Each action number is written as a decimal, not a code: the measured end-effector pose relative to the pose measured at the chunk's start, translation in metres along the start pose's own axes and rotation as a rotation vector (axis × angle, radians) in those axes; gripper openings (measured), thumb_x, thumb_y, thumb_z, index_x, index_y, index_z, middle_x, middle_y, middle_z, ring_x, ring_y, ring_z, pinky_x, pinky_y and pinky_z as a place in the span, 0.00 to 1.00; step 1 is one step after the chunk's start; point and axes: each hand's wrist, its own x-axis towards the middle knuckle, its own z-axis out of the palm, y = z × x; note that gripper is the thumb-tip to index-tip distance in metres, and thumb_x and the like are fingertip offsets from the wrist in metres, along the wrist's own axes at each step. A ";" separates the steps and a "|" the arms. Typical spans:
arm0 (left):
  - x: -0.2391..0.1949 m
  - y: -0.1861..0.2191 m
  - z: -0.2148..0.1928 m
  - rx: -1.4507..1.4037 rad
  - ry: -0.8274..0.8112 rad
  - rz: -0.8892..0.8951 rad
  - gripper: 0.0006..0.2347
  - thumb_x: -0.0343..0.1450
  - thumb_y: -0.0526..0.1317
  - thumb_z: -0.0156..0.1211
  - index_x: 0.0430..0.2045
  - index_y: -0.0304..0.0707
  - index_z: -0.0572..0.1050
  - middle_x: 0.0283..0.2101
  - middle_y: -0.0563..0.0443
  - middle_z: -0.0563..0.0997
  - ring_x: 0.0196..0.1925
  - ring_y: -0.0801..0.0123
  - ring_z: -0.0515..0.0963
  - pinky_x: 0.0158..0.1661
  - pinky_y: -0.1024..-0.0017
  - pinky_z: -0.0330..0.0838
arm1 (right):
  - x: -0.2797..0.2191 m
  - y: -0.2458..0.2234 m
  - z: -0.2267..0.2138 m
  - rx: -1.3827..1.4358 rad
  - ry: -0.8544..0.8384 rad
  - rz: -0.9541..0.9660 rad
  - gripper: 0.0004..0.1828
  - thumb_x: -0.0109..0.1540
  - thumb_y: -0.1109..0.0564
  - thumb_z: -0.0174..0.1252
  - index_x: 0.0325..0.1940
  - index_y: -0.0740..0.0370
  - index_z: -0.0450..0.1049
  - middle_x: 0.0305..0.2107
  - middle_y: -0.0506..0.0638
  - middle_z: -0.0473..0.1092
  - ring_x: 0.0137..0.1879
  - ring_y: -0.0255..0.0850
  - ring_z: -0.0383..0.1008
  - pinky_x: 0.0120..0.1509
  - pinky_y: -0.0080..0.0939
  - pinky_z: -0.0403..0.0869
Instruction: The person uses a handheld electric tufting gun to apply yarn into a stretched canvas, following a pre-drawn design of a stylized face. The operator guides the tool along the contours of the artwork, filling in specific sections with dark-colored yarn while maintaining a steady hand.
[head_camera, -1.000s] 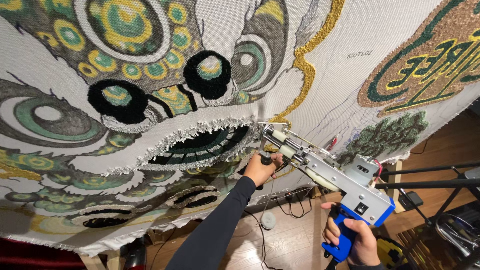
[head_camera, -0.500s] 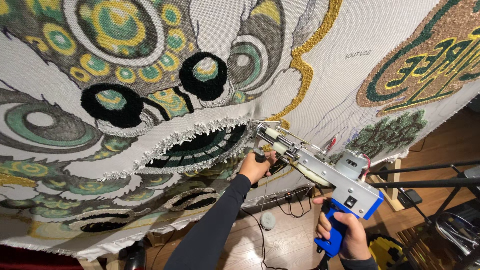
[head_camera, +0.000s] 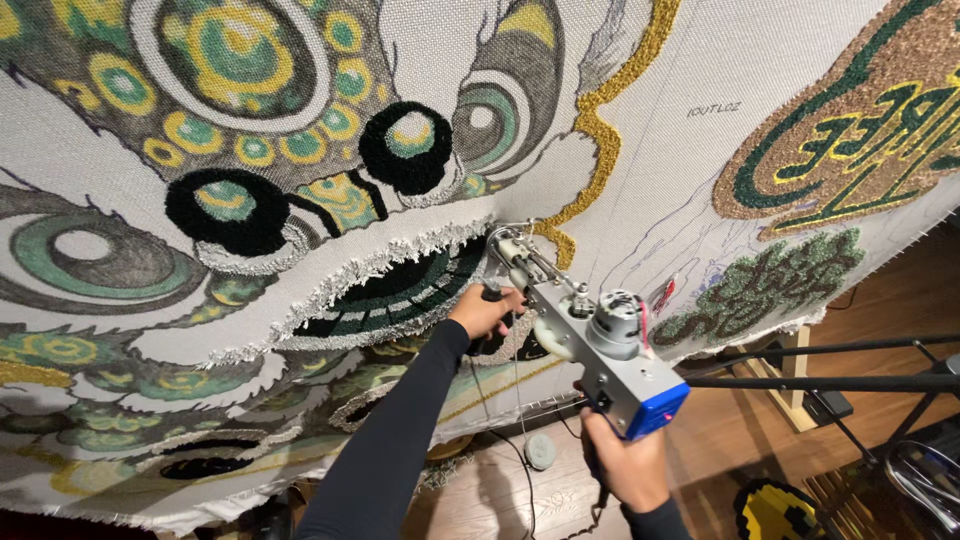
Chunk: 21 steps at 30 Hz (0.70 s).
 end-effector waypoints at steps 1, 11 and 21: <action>0.000 0.004 -0.005 0.013 -0.013 0.011 0.17 0.71 0.47 0.62 0.47 0.34 0.80 0.38 0.53 0.87 0.18 0.74 0.78 0.18 0.77 0.69 | 0.000 -0.001 0.004 0.025 0.008 0.047 0.08 0.58 0.63 0.60 0.40 0.70 0.77 0.18 0.46 0.68 0.21 0.33 0.65 0.24 0.35 0.65; -0.013 0.030 -0.024 0.152 0.068 -0.038 0.18 0.69 0.49 0.65 0.35 0.26 0.79 0.32 0.49 0.85 0.16 0.72 0.77 0.21 0.72 0.76 | 0.006 0.001 0.023 0.425 -0.028 0.230 0.12 0.59 0.63 0.51 0.42 0.76 0.71 0.15 0.52 0.65 0.19 0.40 0.64 0.24 0.39 0.66; -0.025 0.062 -0.022 0.284 0.138 -0.121 0.20 0.69 0.55 0.64 0.32 0.32 0.75 0.28 0.49 0.83 0.18 0.74 0.81 0.20 0.72 0.71 | 0.012 -0.013 0.019 0.470 -0.010 0.212 0.12 0.59 0.63 0.51 0.41 0.77 0.70 0.18 0.53 0.64 0.20 0.41 0.63 0.26 0.41 0.65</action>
